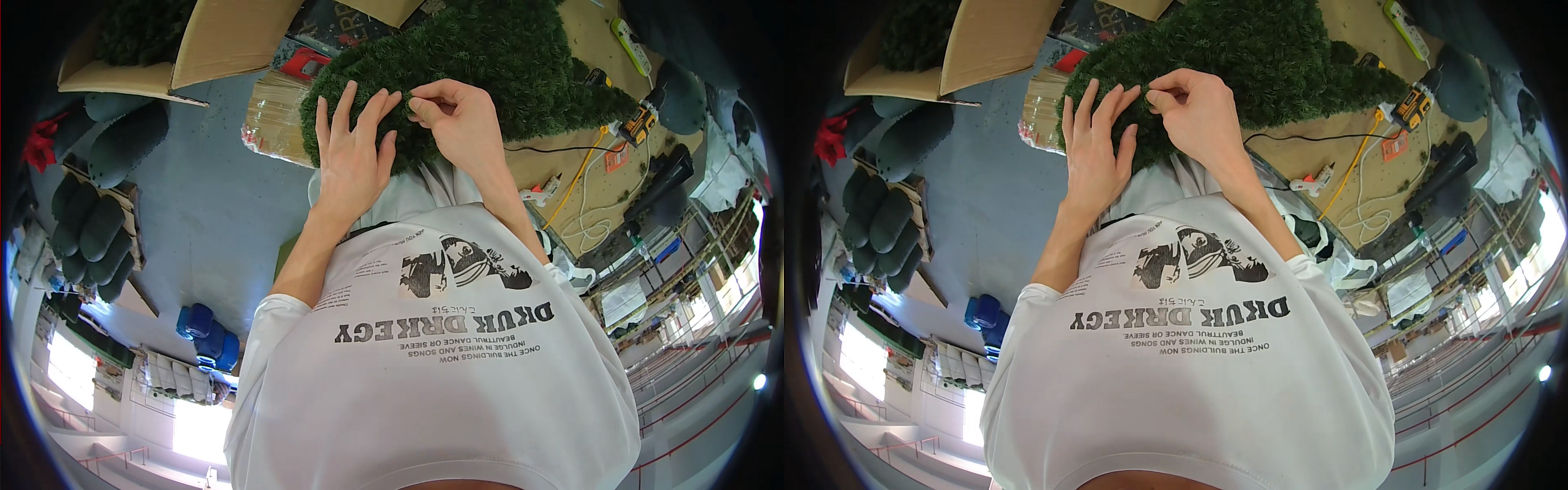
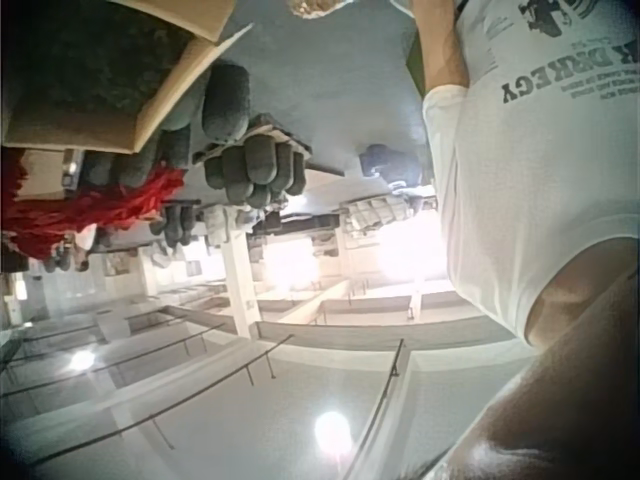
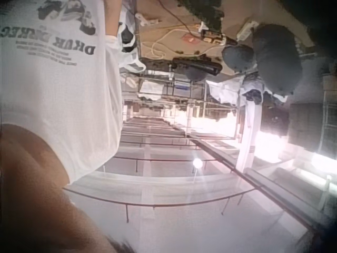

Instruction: Applying patches of artificial moss or greenery to a foam animal frame using a glue gun and drill.

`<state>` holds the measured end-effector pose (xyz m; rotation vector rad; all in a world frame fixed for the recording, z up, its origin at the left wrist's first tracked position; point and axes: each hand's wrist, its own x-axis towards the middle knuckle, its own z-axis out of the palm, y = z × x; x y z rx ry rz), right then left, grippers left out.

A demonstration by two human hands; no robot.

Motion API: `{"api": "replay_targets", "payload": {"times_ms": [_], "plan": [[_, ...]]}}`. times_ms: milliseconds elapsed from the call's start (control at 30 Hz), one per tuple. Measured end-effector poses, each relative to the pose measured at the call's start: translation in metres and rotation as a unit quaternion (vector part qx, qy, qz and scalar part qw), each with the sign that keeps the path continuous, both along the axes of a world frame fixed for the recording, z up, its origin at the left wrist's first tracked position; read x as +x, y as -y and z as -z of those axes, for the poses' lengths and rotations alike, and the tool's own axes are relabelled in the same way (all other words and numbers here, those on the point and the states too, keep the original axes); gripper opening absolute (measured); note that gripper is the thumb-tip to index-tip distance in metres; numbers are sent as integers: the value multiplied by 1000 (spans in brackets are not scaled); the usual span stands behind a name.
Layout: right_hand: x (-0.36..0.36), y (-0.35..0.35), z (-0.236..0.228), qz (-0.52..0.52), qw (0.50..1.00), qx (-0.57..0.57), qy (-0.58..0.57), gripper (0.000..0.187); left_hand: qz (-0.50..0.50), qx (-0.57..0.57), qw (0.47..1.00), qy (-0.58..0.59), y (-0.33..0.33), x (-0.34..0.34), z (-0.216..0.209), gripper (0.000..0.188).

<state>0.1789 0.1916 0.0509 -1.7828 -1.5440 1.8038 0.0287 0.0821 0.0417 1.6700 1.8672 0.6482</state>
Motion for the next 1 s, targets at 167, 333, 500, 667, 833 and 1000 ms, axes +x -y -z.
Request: {"api": "replay_targets", "payload": {"times_ms": [167, 333, 500, 667, 833, 1000], "plan": [[-4, -2, -7, -44, 998, 7, 40, 20, -2, 7, 1000, 2, 2, -2, 4, 56], [-5, -1, -8, -61, 995, 26, 75, 20, 0, 16, 1000, 6, 1, -4, 6, 57], [-7, 0, -6, -60, 995, 33, 79, 19, 7, 9, 1000, 9, 2, -5, 6, 58], [-9, 1, -5, -67, 993, 44, 89, 19, 8, 6, 1000, 15, 2, -7, 6, 58], [-9, 4, -3, -43, 993, 61, 86, 21, 11, 13, 1000, 16, 1, -7, 4, 58], [-15, 2, -7, -56, 990, 60, 116, 21, 5, 3, 999, 39, -2, -11, 2, 56]]}}
